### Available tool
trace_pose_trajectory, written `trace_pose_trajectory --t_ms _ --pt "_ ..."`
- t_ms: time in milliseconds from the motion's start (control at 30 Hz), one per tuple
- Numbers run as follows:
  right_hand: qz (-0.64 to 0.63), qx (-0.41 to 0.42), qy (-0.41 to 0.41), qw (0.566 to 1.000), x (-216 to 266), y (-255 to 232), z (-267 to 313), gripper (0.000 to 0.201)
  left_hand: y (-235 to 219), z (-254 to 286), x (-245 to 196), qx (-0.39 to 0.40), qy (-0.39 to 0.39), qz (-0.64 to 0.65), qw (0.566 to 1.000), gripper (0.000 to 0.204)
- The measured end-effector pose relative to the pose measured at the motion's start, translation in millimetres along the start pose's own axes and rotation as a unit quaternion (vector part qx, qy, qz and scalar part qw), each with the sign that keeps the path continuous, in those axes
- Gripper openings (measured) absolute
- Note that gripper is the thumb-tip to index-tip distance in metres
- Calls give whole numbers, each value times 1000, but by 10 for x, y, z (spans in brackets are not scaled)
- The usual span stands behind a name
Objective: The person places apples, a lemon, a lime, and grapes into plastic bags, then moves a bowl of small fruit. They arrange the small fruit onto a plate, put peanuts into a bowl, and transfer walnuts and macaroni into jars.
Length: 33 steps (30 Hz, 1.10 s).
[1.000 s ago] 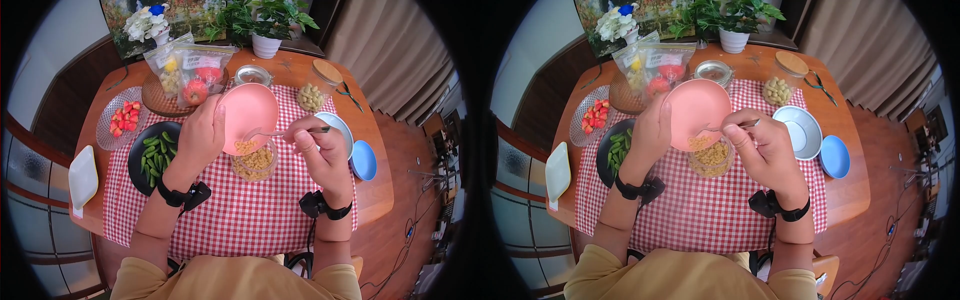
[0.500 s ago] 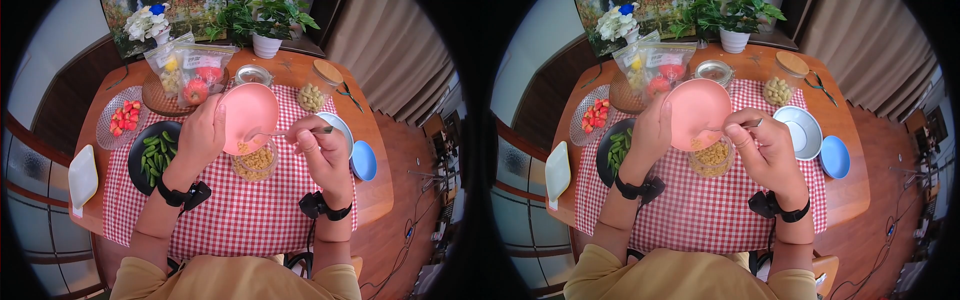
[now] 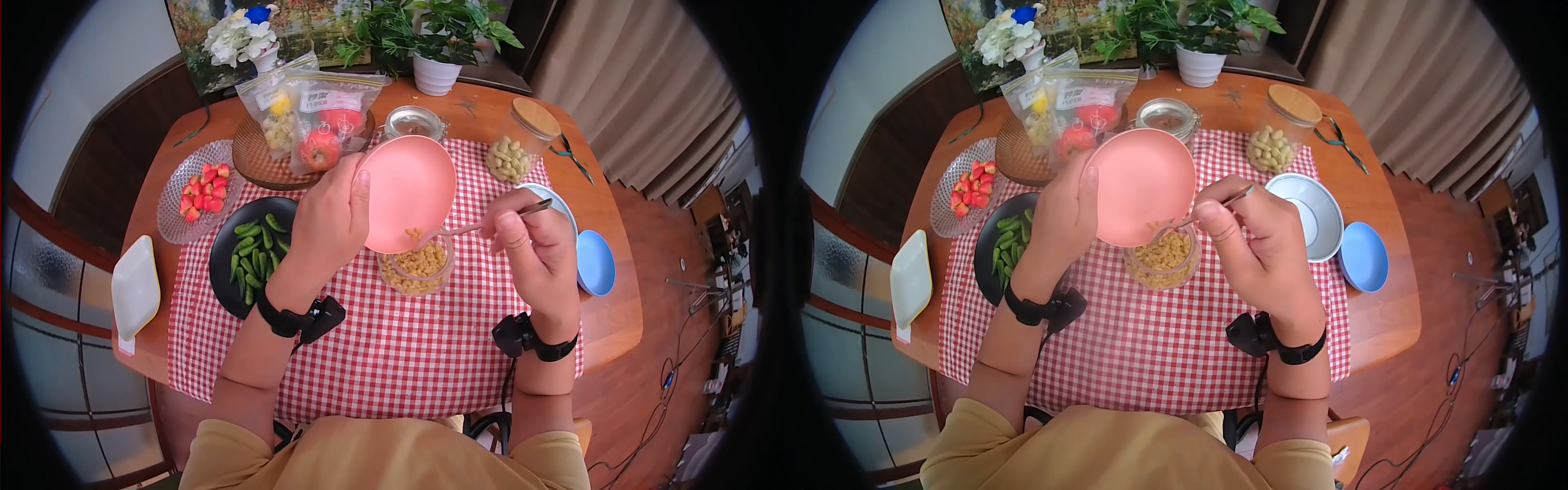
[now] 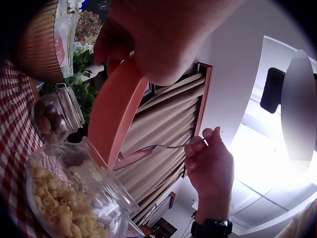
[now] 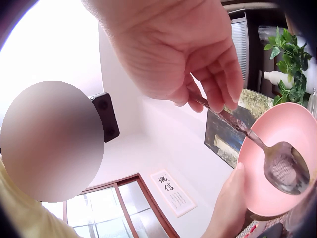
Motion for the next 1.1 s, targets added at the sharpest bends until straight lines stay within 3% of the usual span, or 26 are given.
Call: trace_pose_trajectory --t_ms 67,233,533,867,967,1067,1100 --pt "-19 -24 -4 1000 -12 -22 -3 16 5 3 4 -2 2 -1 1000 27" --pt "17 4 35 999 -49 40 -42 16 7 0 -2 -4 -5 1 1000 27" --pt "15 -39 5 999 -61 -63 -8 16 1 -2 -10 -5 3 1 1000 27" --pt "14 -40 31 999 3 -75 -1 18 5 5 -6 -5 7 -3 1000 27" --pt "21 -55 1 998 0 -81 -10 18 1 3 -11 -4 1 2 1000 28" --pt "-21 -83 -2 996 -35 -50 -26 18 22 -4 34 13 -27 21 999 30" --pt "-57 -112 13 992 -89 -56 -30 19 83 8 167 34 -80 77 993 34"
Point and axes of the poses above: each hand's wrist, its own z-axis away from the middle knuckle, its own y-axis out of the palm, x = y × z, the point moved 5 cm from there along -z, towards the middle knuckle, and after that the axes turned 8 degrees about -z, right-handed, at the moved point
